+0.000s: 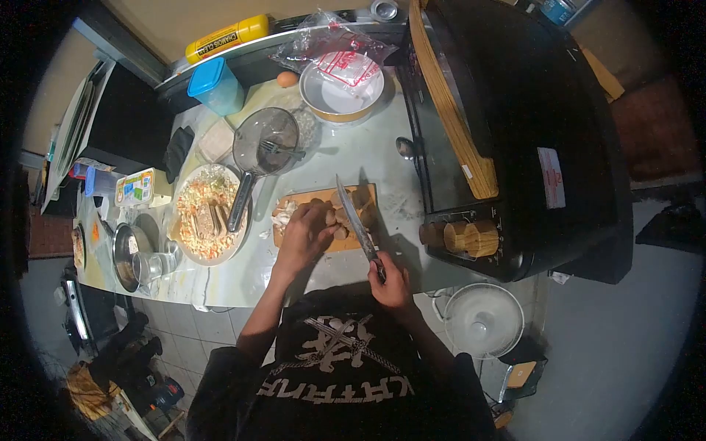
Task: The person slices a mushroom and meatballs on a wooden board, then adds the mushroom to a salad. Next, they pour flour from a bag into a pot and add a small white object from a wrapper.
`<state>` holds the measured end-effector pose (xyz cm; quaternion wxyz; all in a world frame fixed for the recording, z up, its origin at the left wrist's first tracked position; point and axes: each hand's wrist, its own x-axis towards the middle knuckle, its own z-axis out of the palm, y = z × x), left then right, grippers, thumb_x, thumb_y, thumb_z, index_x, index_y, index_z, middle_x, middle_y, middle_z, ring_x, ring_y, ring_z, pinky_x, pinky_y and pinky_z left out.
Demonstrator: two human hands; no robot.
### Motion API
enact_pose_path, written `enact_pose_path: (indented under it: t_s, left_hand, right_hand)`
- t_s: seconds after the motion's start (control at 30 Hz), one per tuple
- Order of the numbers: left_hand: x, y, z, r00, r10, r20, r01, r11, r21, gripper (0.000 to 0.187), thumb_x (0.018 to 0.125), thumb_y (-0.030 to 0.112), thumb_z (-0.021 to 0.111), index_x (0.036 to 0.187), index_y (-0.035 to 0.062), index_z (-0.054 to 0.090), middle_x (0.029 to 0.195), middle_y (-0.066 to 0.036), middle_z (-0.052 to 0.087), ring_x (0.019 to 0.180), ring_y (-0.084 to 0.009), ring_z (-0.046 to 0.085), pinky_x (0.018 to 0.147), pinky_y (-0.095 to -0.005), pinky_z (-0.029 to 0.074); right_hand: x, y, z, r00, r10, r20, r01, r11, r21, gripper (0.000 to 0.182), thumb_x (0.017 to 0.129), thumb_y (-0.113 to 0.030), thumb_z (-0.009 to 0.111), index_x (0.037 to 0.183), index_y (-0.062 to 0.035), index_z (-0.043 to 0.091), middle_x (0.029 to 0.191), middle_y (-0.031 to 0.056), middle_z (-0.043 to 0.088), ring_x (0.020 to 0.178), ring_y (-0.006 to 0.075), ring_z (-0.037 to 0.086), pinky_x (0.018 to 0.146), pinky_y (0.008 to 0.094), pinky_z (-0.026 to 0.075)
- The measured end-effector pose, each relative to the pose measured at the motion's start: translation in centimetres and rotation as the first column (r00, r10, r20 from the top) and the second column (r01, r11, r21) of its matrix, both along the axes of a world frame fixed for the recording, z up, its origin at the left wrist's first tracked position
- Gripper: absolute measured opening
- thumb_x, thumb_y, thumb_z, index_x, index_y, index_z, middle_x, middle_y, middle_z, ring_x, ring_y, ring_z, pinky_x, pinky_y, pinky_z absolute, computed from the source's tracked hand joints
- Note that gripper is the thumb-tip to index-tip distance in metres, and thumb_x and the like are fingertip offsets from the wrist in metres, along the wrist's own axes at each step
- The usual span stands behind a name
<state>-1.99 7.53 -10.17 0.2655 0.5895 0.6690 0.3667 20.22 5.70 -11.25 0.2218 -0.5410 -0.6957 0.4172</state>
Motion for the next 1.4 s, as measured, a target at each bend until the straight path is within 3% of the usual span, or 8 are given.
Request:
enact_pose_path:
  t_s: [0.17, 0.57, 0.7, 0.77, 0.9, 1.0, 1.27, 1.4]
  left_hand:
    - [-0.2, -0.3, -0.2, 0.998, -0.066, -0.002, 0.066, 0.998, -0.010, 0.047, 0.072, 0.006, 0.074, 0.117, 0.0051, 0.060, 0.103, -0.017, 0.058, 0.093, -0.0369, 0.059, 0.080, -0.0433, 0.047]
    - [-0.6, 0.3, -1.5, 0.992, -0.122, -0.026, 0.122, 0.993, -0.005, 0.046, 0.068, -0.006, 0.070, 0.113, 0.0022, 0.062, 0.101, -0.019, 0.058, 0.089, -0.0365, 0.060, 0.076, -0.0415, 0.049]
    - [-0.8, 0.2, -1.5, 0.988, -0.152, -0.040, 0.153, 0.988, 0.026, 0.047, 0.068, -0.005, 0.071, 0.113, 0.0015, 0.062, 0.102, -0.019, 0.058, 0.090, -0.0367, 0.059, 0.076, -0.0420, 0.049]
    - [-0.7, 0.2, -1.1, 0.986, -0.161, -0.041, 0.162, 0.986, 0.026, 0.048, 0.068, -0.005, 0.071, 0.114, 0.0015, 0.061, 0.102, -0.019, 0.058, 0.091, -0.0368, 0.059, 0.077, -0.0421, 0.049]
    - [-0.6, -0.1, -0.2, 0.989, -0.134, -0.057, 0.134, 0.991, -0.010, 0.053, 0.070, 0.001, 0.073, 0.120, 0.0028, 0.057, 0.104, -0.019, 0.057, 0.094, -0.0375, 0.057, 0.081, -0.0429, 0.047]
    - [-0.5, -0.6, 0.2, 0.992, -0.105, -0.062, 0.106, 0.994, 0.003, 0.054, 0.071, 0.005, 0.074, 0.122, 0.0031, 0.056, 0.106, -0.019, 0.056, 0.098, -0.0377, 0.056, 0.083, -0.0431, 0.047]
    - [-0.4, -3.3, 0.2, 0.997, -0.035, -0.071, 0.040, 0.997, 0.067, 0.050, 0.076, 0.011, 0.074, 0.122, 0.0024, 0.057, 0.111, -0.018, 0.055, 0.101, -0.0360, 0.056, 0.087, -0.0408, 0.046]
    - [-0.6, -4.4, 0.9, 0.998, 0.036, 0.060, -0.034, 0.999, -0.026, 0.040, 0.079, 0.017, 0.073, 0.115, 0.0018, 0.062, 0.109, -0.017, 0.061, 0.102, -0.0319, 0.060, 0.086, -0.0384, 0.047]
  right_hand:
    - [0.0, -0.1, -0.3, 0.998, -0.003, 0.069, 0.003, 1.000, -0.002, 0.025, 0.089, -0.019, 0.059, 0.110, -0.0072, 0.055, 0.082, 0.0096, 0.065, 0.078, 0.0322, 0.063, 0.074, 0.0429, 0.044]
    - [0.7, 0.4, -0.9, 0.996, -0.079, 0.039, 0.082, 0.995, -0.062, 0.033, 0.086, -0.016, 0.060, 0.117, -0.0050, 0.055, 0.085, 0.0142, 0.064, 0.079, 0.0345, 0.062, 0.074, 0.0453, 0.045]
    - [0.6, 0.8, -0.8, 0.990, -0.128, 0.059, 0.128, 0.992, -0.001, 0.033, 0.085, -0.011, 0.059, 0.117, -0.0029, 0.054, 0.092, 0.0182, 0.062, 0.085, 0.0373, 0.061, 0.076, 0.0445, 0.046]
    - [0.7, 1.4, -1.1, 0.988, -0.154, 0.027, 0.145, 0.966, 0.214, 0.031, 0.084, -0.005, 0.057, 0.114, 0.0020, 0.054, 0.093, 0.0219, 0.060, 0.079, 0.0375, 0.061, 0.070, 0.0404, 0.048]
    - [1.0, 2.0, -1.6, 0.984, -0.119, 0.129, 0.076, 0.952, 0.296, 0.037, 0.083, -0.001, 0.056, 0.119, 0.0030, 0.049, 0.104, 0.0253, 0.057, 0.092, 0.0420, 0.058, 0.078, 0.0439, 0.047]
    - [0.8, 2.3, -1.9, 0.986, -0.130, 0.106, 0.109, 0.977, 0.181, 0.040, 0.082, 0.000, 0.056, 0.121, 0.0032, 0.046, 0.104, 0.0259, 0.056, 0.094, 0.0433, 0.057, 0.080, 0.0455, 0.046]
    - [0.4, 3.1, -2.7, 0.978, -0.095, 0.184, 0.030, 0.945, 0.325, 0.037, 0.079, 0.001, 0.059, 0.114, 0.0019, 0.047, 0.100, 0.0239, 0.054, 0.093, 0.0422, 0.054, 0.081, 0.0461, 0.043]
    - [0.4, 3.4, -2.8, 0.970, -0.055, 0.239, -0.029, 0.942, 0.336, 0.041, 0.078, 0.001, 0.062, 0.115, 0.0018, 0.045, 0.103, 0.0232, 0.052, 0.096, 0.0415, 0.052, 0.083, 0.0456, 0.042]
